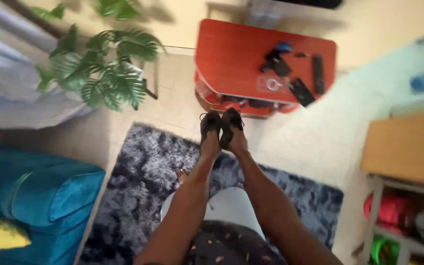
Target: Cleaning a pair of black shoes with soapy water and a cloth in a bathroom.
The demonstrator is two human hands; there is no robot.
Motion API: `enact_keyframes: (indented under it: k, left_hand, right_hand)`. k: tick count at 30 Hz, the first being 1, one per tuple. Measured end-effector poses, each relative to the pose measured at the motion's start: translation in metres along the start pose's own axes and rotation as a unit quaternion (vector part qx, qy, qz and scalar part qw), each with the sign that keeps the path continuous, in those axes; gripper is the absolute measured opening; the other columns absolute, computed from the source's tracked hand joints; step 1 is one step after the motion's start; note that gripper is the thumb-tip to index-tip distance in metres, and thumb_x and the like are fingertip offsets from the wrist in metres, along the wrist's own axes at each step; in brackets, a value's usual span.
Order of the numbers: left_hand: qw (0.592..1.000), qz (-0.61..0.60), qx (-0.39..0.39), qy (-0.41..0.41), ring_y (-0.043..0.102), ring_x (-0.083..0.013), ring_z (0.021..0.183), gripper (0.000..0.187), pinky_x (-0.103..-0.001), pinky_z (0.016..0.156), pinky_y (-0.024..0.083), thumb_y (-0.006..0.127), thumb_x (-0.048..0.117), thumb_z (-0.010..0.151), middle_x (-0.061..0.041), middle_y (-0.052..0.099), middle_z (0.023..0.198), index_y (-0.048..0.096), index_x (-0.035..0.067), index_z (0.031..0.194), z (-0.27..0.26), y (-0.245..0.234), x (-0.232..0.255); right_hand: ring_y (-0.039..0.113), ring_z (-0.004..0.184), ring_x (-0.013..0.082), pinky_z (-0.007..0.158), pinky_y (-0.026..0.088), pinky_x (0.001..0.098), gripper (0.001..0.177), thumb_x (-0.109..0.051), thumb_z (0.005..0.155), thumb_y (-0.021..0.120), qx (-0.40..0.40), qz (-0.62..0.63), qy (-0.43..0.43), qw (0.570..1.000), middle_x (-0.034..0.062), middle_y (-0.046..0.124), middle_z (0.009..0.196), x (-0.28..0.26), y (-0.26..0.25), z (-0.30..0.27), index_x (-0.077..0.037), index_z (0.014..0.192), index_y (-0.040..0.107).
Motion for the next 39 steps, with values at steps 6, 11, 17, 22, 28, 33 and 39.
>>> enact_keyframes:
  k: [6, 11, 17, 22, 28, 33, 39]
  left_hand:
    - [0.99, -0.102, -0.051, 0.085, 0.067, -0.0494, 0.091, 0.022, -0.06, 0.079, 0.052, 0.046, 0.018, 0.093, -0.029, 0.065, 0.098, 0.059, 0.001, 0.1, -0.032, 0.091, 0.124]
    - [0.95, -0.193, -0.237, -0.064, 0.062, -0.0553, 0.097, 0.033, -0.063, 0.078, 0.049, 0.049, 0.028, 0.102, -0.026, 0.063, 0.085, 0.063, 0.0, 0.092, -0.071, 0.144, 0.275]
    - [0.955, 0.088, -0.208, 0.194, 0.067, -0.0473, 0.106, 0.029, -0.052, 0.086, 0.057, 0.069, 0.014, 0.083, -0.033, 0.065, 0.114, 0.066, -0.004, 0.107, -0.104, 0.232, 0.413]
    - [0.945, 0.034, -0.174, 0.275, 0.065, -0.0519, 0.103, 0.036, -0.055, 0.086, 0.055, 0.067, 0.013, 0.085, -0.036, 0.062, 0.116, 0.058, -0.005, 0.116, -0.095, 0.326, 0.469]
    - [0.924, -0.011, -0.107, 0.366, 0.063, -0.0534, 0.095, 0.041, -0.059, 0.08, 0.054, 0.067, 0.011, 0.082, -0.033, 0.057, 0.12, 0.053, 0.001, 0.119, -0.049, 0.418, 0.536]
    - [0.922, 0.003, -0.13, 0.365, 0.064, -0.0514, 0.1, 0.041, -0.058, 0.083, 0.055, 0.068, 0.011, 0.083, -0.028, 0.056, 0.119, 0.051, 0.002, 0.119, -0.015, 0.475, 0.593]
    - [0.923, -0.018, -0.144, 0.356, 0.062, -0.0531, 0.098, 0.042, -0.061, 0.081, 0.053, 0.07, 0.015, 0.085, -0.028, 0.055, 0.123, 0.05, 0.004, 0.119, 0.017, 0.505, 0.684]
  right_hand:
    - [0.068, 0.106, 0.0432, 0.089, 0.054, 0.0525, 0.04, -0.027, 0.075, 0.074, 0.032, -0.037, 0.092, 0.995, 0.0223, 0.073, 0.107, 0.176, -0.097, -0.037, -0.014, 0.113, 0.073]
    - [0.068, 0.104, 0.0441, 0.087, 0.055, 0.0522, 0.04, -0.02, 0.074, 0.074, 0.125, -0.054, 0.113, 0.984, 0.0243, 0.072, 0.107, 0.279, -0.205, -0.091, -0.008, 0.112, 0.067]
    - [0.065, 0.102, 0.0454, 0.086, 0.054, 0.0522, 0.039, -0.026, 0.081, 0.075, 0.256, -0.075, 0.161, 0.95, 0.0244, 0.066, 0.11, 0.351, -0.327, -0.15, -0.012, 0.116, 0.066]
    - [0.066, 0.104, 0.0423, 0.088, 0.053, 0.0508, 0.034, -0.023, 0.081, 0.072, 0.341, -0.059, 0.192, 0.918, 0.0192, 0.068, 0.11, 0.44, -0.398, -0.152, -0.021, 0.115, 0.07]
    - [0.066, 0.104, 0.0424, 0.089, 0.053, 0.051, 0.029, -0.02, 0.087, 0.064, 0.368, -0.067, 0.218, 0.901, 0.0196, 0.068, 0.11, 0.503, -0.486, -0.132, -0.019, 0.115, 0.07]
    - [0.065, 0.105, 0.0422, 0.089, 0.053, 0.0499, 0.037, -0.015, 0.083, 0.061, 0.409, -0.049, 0.18, 0.893, 0.0195, 0.068, 0.113, 0.542, -0.528, -0.116, -0.017, 0.118, 0.07]
    - [0.065, 0.107, 0.0414, 0.089, 0.053, 0.0488, 0.04, -0.01, 0.084, 0.059, 0.422, -0.005, 0.16, 0.892, 0.0194, 0.067, 0.117, 0.568, -0.61, -0.07, -0.015, 0.122, 0.069]
Point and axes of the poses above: each hand's wrist, its own z-axis towards the middle knuckle, its own y-axis out of the palm, x = y × z, the point moved 3 cm from there along z, towards the middle knuckle
